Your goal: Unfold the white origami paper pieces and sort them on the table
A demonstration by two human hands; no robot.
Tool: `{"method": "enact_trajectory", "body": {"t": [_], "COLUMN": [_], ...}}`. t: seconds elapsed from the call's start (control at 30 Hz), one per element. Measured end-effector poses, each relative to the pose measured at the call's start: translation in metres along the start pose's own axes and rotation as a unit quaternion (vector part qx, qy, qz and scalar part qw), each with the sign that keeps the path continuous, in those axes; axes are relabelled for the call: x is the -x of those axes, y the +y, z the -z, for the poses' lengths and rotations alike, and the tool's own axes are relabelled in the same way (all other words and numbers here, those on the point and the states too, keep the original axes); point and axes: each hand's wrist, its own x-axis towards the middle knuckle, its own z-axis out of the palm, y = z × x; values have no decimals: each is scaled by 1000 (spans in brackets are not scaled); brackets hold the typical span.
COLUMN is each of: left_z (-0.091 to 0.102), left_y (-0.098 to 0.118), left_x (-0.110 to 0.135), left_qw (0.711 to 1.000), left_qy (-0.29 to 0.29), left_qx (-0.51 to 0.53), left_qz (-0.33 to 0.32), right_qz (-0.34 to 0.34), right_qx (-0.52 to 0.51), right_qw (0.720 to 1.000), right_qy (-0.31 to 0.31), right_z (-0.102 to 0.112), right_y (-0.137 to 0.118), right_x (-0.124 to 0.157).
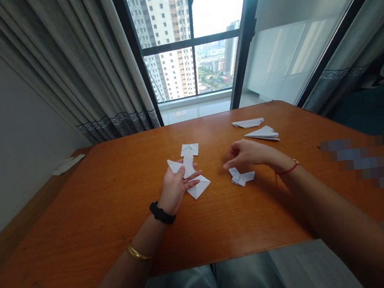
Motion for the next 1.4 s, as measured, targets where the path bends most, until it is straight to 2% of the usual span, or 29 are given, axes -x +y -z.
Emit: {"method": "enact_trajectory", "body": {"t": [0.07, 0.1, 0.2, 0.3, 0.4, 0.5, 0.57, 0.63, 0.7, 0.77, 0.83, 0.93, 1.0, 1.07, 1.1, 1.17, 1.27, 1.4], "left_z": [1, 1, 1, 0, 1, 4, 8, 11, 12, 12, 11, 8, 6, 4, 3, 2, 0, 0], "left_y": [2, 2, 2, 1, 2, 3, 3, 2, 2, 1, 1, -2, -4, -5, -6, -6, -5, -4], "left_x": [-1, -1, -1, 1, 2, 2, 1, 1, 1, 2, 3, 6, 6, 6, 5, 3, 2, 3], "left_qw": [1000, 1000, 1000, 997, 994, 989, 976, 955, 933, 921, 920, 936, 957, 977, 984, 991, 992, 992], "left_qy": [15, 16, 2, -21, -35, -60, -105, -167, -224, -259, -274, -277, -250, -194, -164, -118, -108, -120], "left_qx": [-2, -4, -15, -39, -49, -43, -40, -34, -23, -10, -10, -30, -46, -56, -61, -70, -72, -29], "left_qz": [-5, -3, 23, 66, 86, 128, 184, 242, 280, 292, 281, 216, 141, 68, 38, -1, -10, 20], "right_qz": [-36, -40, -16, 32, 117, 194, 244, 311, 375, 410, 420, 420, 392, 316, 270, 196, 147, 105], "right_qx": [106, 140, 172, 118, -1, -147, -191, -168, -114, -74, -53, -55, -95, -177, -224, -301, -343, -401], "right_qw": [987, 978, 967, 973, 979, 968, 951, 934, 919, 909, 905, 906, 913, 926, 931, 932, 928, 908], "right_qy": [-114, -150, -186, -198, -164, -57, 21, 56, 49, 35, 26, 25, 59, 104, 104, 58, 15, 56], "right_z": [10, 10, -1, -7, -5, -6, -12, -21, -28, -34, -37, -41, -41, -41, -40, -42, -50, -59], "right_y": [10, 11, 9, 4, 1, -6, -14, -22, -29, -34, -37, -39, -38, -37, -36, -35, -37, -39], "right_x": [1, 2, 1, 1, 2, 5, 7, 9, 13, 16, 19, 20, 18, 15, 14, 12, 9, 6]}}
